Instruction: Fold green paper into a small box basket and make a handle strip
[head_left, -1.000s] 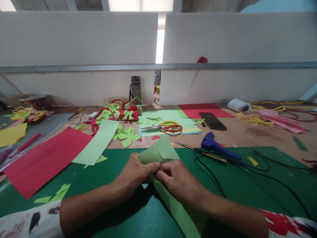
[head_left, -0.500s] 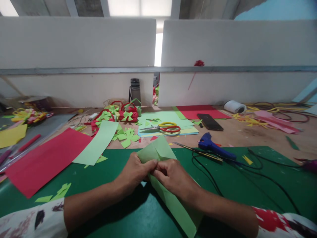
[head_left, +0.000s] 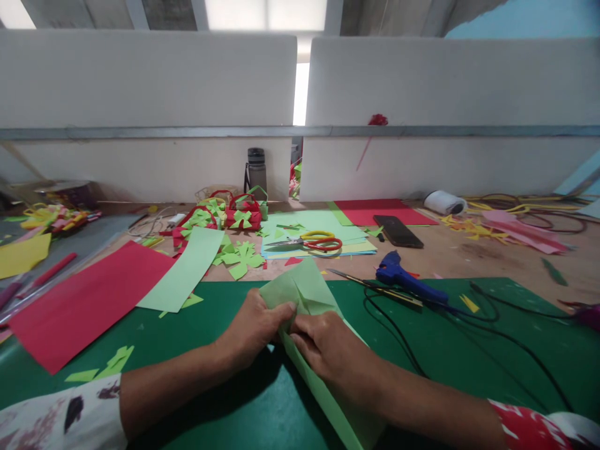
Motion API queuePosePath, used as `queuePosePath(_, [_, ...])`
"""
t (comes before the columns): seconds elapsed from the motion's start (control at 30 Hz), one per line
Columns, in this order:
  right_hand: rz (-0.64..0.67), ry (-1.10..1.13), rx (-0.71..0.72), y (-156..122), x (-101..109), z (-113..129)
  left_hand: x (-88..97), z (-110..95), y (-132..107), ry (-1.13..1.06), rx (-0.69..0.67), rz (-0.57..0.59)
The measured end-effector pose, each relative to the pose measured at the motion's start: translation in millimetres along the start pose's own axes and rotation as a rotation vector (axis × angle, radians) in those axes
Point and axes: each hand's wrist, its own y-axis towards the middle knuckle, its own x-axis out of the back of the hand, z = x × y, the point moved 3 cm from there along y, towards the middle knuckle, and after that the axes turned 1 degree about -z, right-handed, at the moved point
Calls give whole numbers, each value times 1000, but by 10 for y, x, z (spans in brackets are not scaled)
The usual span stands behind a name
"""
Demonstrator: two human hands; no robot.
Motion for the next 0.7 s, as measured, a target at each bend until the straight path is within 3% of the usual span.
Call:
queuePosePath(0.1, [-121, 37, 37, -28, 217, 38, 16, -23, 12, -20, -9, 4])
queuePosePath(0.23, [-540, 139, -128, 17, 628, -126, 31, -22, 32, -59, 20, 68])
queuePosePath(0.27, [-538, 191, -178, 55, 664, -195, 30, -17, 36, -68, 25, 102])
queuePosePath(0.37, [-276, 535, -316, 192, 577, -373, 28, -4, 50, -77, 10, 195])
queuePosePath(0.43, [-202, 592, -321, 244, 508, -402, 28, -5, 58, -72, -16, 226])
queuePosePath(0.57, [-312, 404, -232, 258, 503, -302, 21, -29, 62, -72, -7, 231])
queuePosePath(0.7, [-295, 434, -291, 233, 485, -224, 1, -72, 49, -73, -7, 254])
